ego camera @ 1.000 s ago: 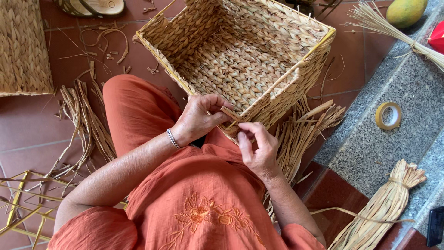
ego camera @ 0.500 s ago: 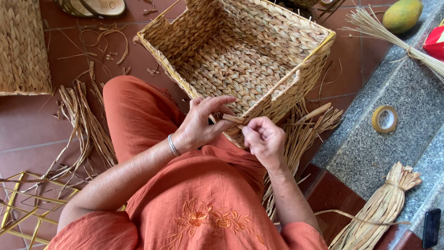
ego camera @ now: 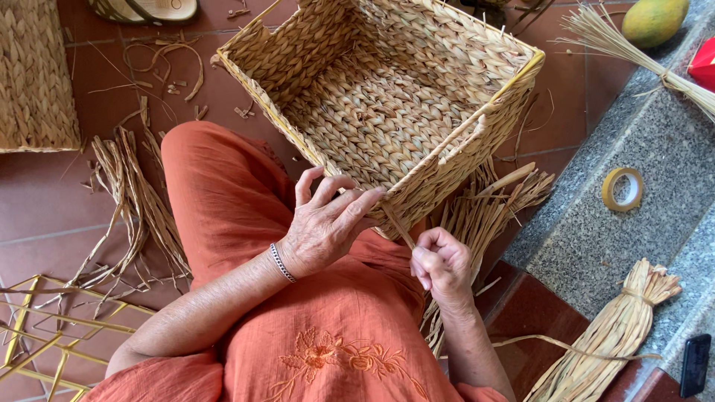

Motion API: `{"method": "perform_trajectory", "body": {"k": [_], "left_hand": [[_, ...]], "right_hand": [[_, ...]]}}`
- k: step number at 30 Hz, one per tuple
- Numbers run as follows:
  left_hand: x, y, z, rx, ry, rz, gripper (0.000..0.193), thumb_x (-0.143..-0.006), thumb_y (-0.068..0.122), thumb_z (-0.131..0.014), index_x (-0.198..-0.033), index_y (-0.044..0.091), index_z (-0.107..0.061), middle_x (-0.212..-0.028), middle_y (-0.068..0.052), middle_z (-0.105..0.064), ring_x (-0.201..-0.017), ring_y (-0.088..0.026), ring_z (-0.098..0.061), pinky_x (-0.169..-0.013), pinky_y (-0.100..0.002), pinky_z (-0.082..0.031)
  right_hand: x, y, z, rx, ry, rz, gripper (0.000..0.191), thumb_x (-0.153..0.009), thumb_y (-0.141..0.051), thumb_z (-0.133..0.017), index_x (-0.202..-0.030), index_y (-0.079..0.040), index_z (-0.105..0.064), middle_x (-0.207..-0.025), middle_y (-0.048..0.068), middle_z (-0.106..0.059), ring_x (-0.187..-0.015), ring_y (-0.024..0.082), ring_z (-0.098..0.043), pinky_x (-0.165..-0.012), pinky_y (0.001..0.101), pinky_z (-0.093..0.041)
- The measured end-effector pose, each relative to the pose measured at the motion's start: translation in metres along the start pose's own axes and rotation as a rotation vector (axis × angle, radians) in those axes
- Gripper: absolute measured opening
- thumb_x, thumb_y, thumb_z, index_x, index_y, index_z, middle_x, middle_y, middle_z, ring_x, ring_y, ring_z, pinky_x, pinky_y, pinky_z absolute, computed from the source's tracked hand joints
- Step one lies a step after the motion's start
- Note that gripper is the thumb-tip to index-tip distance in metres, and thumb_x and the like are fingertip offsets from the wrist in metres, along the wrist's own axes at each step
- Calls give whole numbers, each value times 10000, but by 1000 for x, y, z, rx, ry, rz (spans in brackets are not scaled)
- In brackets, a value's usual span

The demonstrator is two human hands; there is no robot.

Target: The person sits on the floor weaving a water hyacinth basket, tucking and pressing woven strips along the rim and working a strip into the weave. They rotate the basket, use scissors to trim protruding ends, and hold a strip while cutting it to length.

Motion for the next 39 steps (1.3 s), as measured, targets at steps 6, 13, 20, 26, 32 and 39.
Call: {"method": "perform_trajectory", "body": {"k": [6, 13, 20, 26, 32, 39], "left_hand": [[-1, 5, -5, -54, -17, -40, 430, -889, 174, -761, -1307, 155, -661, -1099, 33, -654, -1154, -207, -569, -1148, -547, -276], [3, 7, -5, -45, -5, -12, 431, -872, 204, -763, -1283, 143, -649, -1057, 7, -636, -1149, -221, -561, -1152, -563, -252], [7, 10, -4, 80, 53, -2, 564, -903, 210, -749, -1399, 51, -532, -1136, -34, -675, -1231, -232, -609, -1208, -593, -214], [10, -8, -10, 253, 78, 108, 285, -996, 79, -667, -1274, 97, -608, -1106, -50, -723, -1077, -210, -719, -1272, -573, -300], [4, -31, -12, 544, 118, 252, 189, -1044, 14, -653, -1206, 83, -587, -1149, -99, -762, -925, -164, -758, -1260, -502, -418], [-9, -12, 18, 355, 68, 84, 335, -928, 36, -707, -1245, 49, -598, -990, 6, -768, -1077, -196, -727, -1138, -536, -370]], "right_hand": [[16, 1, -16, 152, -53, 39, 61, -897, -10, -593, -836, -16, -587, -587, 15, -608, -402, 20, -479, -323, 207, -382], [35, -16, -36, 200, -74, 38, 70, -921, 11, -603, -864, -20, -576, -631, -1, -618, -443, 1, -479, -379, 190, -379], [32, -41, -90, 209, -177, 332, 77, -965, 32, -627, -909, -13, -599, -670, -33, -599, -507, -2, -506, -410, 182, -422], [19, -75, -101, 334, -165, 510, 129, -986, 11, -654, -1113, 30, -647, -868, 18, -663, -664, 48, -609, -553, 199, -530], [11, -107, -100, 997, 116, 937, 338, -901, 36, -760, -1213, -28, -649, -1296, 139, -592, -973, 193, -669, -812, 301, -603], [-13, -82, -78, 951, 97, 843, 305, -930, 13, -761, -1217, -68, -696, -1309, 135, -632, -848, 156, -701, -709, 257, -591]]}}
Point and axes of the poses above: each hand's wrist, its own x-axis away from the middle knuckle, its own z-axis out of the back of the hand, y = z × x, the point moved 8 cm from there along -x, towards the middle knuckle
